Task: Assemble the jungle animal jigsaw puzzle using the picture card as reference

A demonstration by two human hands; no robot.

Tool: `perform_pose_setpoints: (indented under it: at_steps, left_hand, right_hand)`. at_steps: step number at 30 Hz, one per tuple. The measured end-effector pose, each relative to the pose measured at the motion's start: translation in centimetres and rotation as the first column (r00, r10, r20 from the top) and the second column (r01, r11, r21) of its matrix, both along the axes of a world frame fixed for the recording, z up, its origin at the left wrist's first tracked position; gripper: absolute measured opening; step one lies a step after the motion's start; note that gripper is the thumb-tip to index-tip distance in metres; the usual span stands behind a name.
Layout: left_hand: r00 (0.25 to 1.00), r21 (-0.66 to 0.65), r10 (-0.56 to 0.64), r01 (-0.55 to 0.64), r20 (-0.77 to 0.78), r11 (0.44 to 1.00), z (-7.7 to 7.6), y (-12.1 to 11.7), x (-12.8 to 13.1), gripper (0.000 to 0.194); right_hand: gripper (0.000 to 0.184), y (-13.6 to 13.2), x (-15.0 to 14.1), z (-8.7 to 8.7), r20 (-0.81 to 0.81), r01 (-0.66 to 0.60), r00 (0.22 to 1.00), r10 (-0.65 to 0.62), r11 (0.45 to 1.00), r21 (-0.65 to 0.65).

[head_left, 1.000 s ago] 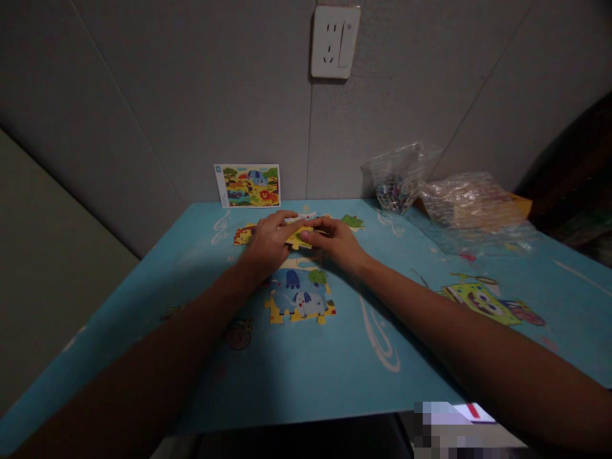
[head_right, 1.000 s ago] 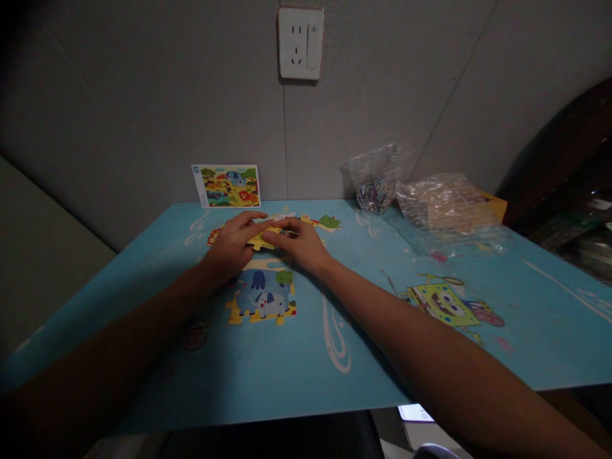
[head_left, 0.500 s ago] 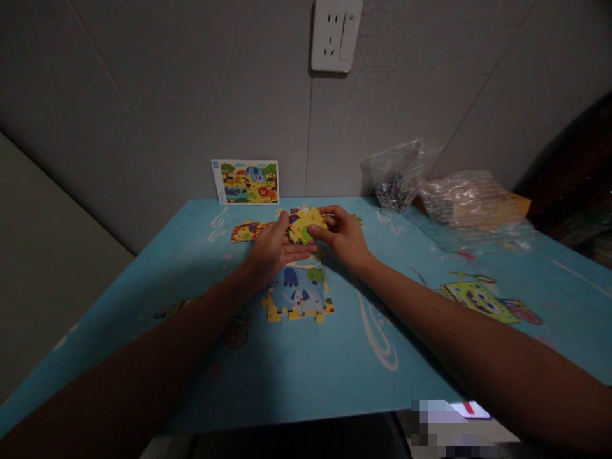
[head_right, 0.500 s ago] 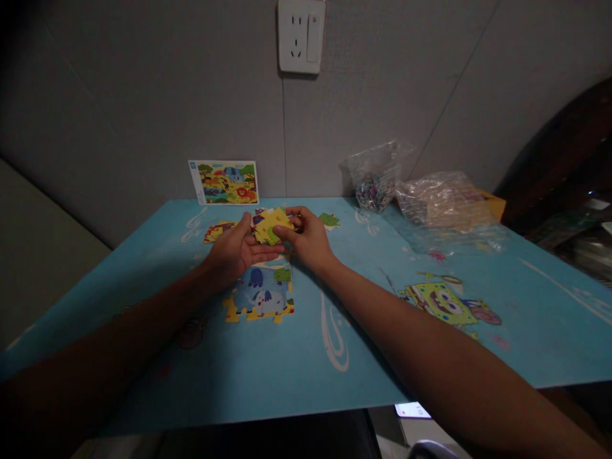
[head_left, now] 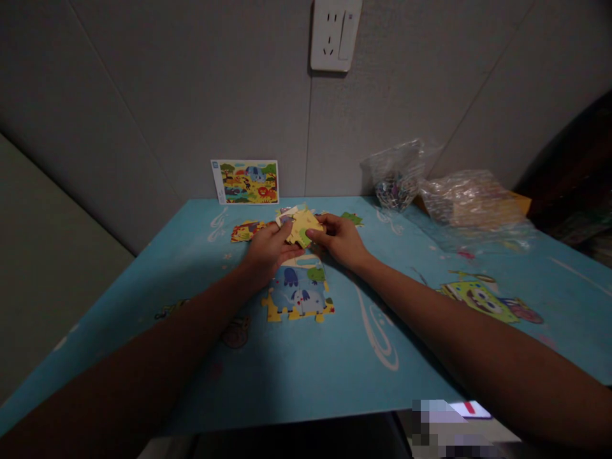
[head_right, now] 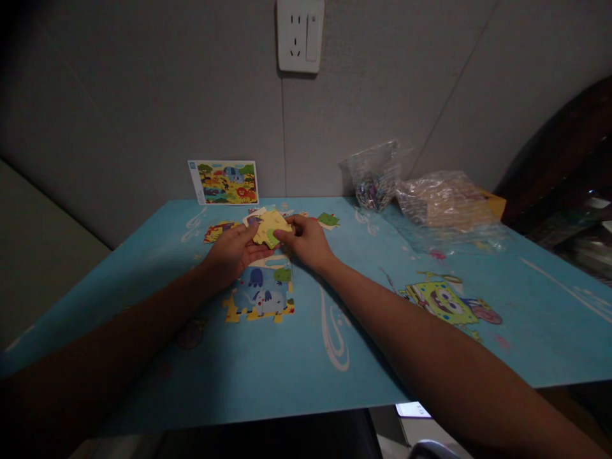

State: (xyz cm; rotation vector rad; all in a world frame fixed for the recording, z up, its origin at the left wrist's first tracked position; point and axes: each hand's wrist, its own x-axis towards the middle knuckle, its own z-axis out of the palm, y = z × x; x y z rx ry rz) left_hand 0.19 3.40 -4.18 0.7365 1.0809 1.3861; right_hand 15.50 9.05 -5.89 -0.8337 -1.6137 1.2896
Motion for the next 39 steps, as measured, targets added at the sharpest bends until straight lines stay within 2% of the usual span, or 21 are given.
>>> perform_pose_setpoints:
  at_steps: [3, 5, 7, 9, 12, 15, 17, 19, 20, 21, 22, 24, 25, 26, 28, 33, 36, 39]
  left_hand:
    - [1.000, -0.024, 0.014, -0.014, 0.010, 1.000, 0.1, 0.1, -0.1, 0.019]
    - [1.000, -0.038, 0.016, -0.015, 0.003, 0.999, 0.3, 0.0, -0.1, 0.019]
    - [1.000, -0.052, 0.009, -0.009, 0.003, 0.999, 0.4, -0.1, -0.1, 0.021]
    - [1.000, -0.059, 0.005, -0.004, 0.009, 0.998, 0.4, -0.1, -0.1, 0.022]
    - [1.000, -0.071, 0.003, -0.003, -0.002, 0.998, 0.3, 0.0, -0.2, 0.019]
    - [1.000, -0.073, -0.001, 0.000, -0.011, 0.997, 0.3, 0.0, -0.3, 0.014]
    - [1.000, -0.069, 0.001, -0.002, -0.009, 0.998, 0.3, 0.0, -0.3, 0.010]
    - [1.000, -0.068, 0.003, -0.003, -0.013, 0.998, 0.4, -0.1, -0.2, 0.007]
    - [1.000, -0.067, 0.003, -0.004, -0.016, 0.998, 0.4, -0.1, -0.2, 0.006]
    - [1.000, -0.062, 0.003, -0.004, -0.019, 0.998, 0.4, -0.2, -0.2, 0.006]
    - [1.000, -0.052, 0.000, -0.001, -0.019, 0.999, 0.4, -0.2, -0.1, 0.007]
    - [1.000, -0.027, -0.006, 0.005, -0.010, 1.000, 0.4, -0.2, -0.1, 0.010]
    - [1.000, -0.014, -0.008, 0.008, -0.003, 1.000, 0.3, -0.2, -0.1, 0.013]
    - [1.000, -0.003, -0.010, 0.010, 0.003, 1.000, 0.3, -0.2, -0.2, 0.014]
    - [1.000, 0.001, -0.011, 0.011, 0.006, 1.000, 0.2, -0.1, -0.2, 0.013]
    - [1.000, -0.037, 0.018, -0.018, 0.006, 0.999, 0.3, 0.0, -0.2, 0.020]
    - [0.999, -0.057, 0.034, -0.034, -0.003, 0.998, 0.4, 0.0, -0.2, 0.017]
    - [0.999, -0.071, 0.030, -0.031, -0.012, 0.997, 0.4, 0.0, -0.1, 0.013]
  right_hand:
    - [0.032, 0.2, 0.0, 0.0, -0.016, -0.006, 1.000, 0.007, 0.999, 0.046]
    - [0.030, 0.5, 0.2, 0.0, -0.025, 0.061, 0.998, -0.059, 0.994, 0.087]
    - [0.030, 1.1, 0.7, 0.0, -0.036, 0.208, 0.978, -0.205, 0.969, 0.130]
    - [0.032, 1.8, 1.5, 0.1, 0.004, 0.381, 0.922, -0.388, 0.907, 0.179]
    - [0.034, 2.9, 2.9, 0.2, 0.267, 0.508, 0.769, -0.581, 0.808, 0.297]
    - [0.032, 3.7, 3.9, 0.1, 0.552, 0.497, 0.541, -0.634, 0.771, 0.399]
    - [0.033, 4.0, 4.1, 0.0, 0.638, 0.488, 0.417, -0.648, 0.751, 0.444]
    - [0.039, 3.9, 4.0, 0.1, 0.620, 0.486, 0.357, -0.699, 0.706, 0.515]
    - [0.042, 3.7, 3.9, 0.2, 0.573, 0.479, 0.378, -0.727, 0.683, 0.551]
    - [0.042, 3.4, 3.6, 0.4, 0.510, 0.463, 0.443, -0.737, 0.675, 0.574]
    - [0.040, 3.0, 3.3, 0.6, 0.444, 0.431, 0.549, -0.708, 0.696, 0.575]
    - [0.040, 2.0, 2.5, 0.9, 0.339, 0.304, 0.782, -0.523, 0.794, 0.526]
    - [0.040, 1.5, 2.1, 1.0, 0.307, 0.223, 0.859, -0.409, 0.840, 0.494]
    - [0.038, 1.0, 1.7, 1.0, 0.288, 0.164, 0.900, -0.326, 0.868, 0.468]
    - [0.031, 0.5, 1.2, 0.8, 0.273, 0.119, 0.928, -0.253, 0.897, 0.426]
    - [0.031, 1.5, 1.4, 0.2, 0.168, 0.184, 0.957, -0.238, 0.941, 0.285]
    - [0.030, 2.4, 2.1, 0.3, 0.110, 0.298, 0.939, -0.326, 0.930, 0.216]
    - [0.027, 3.2, 2.9, 0.4, 0.201, 0.470, 0.839, -0.506, 0.859, 0.203]
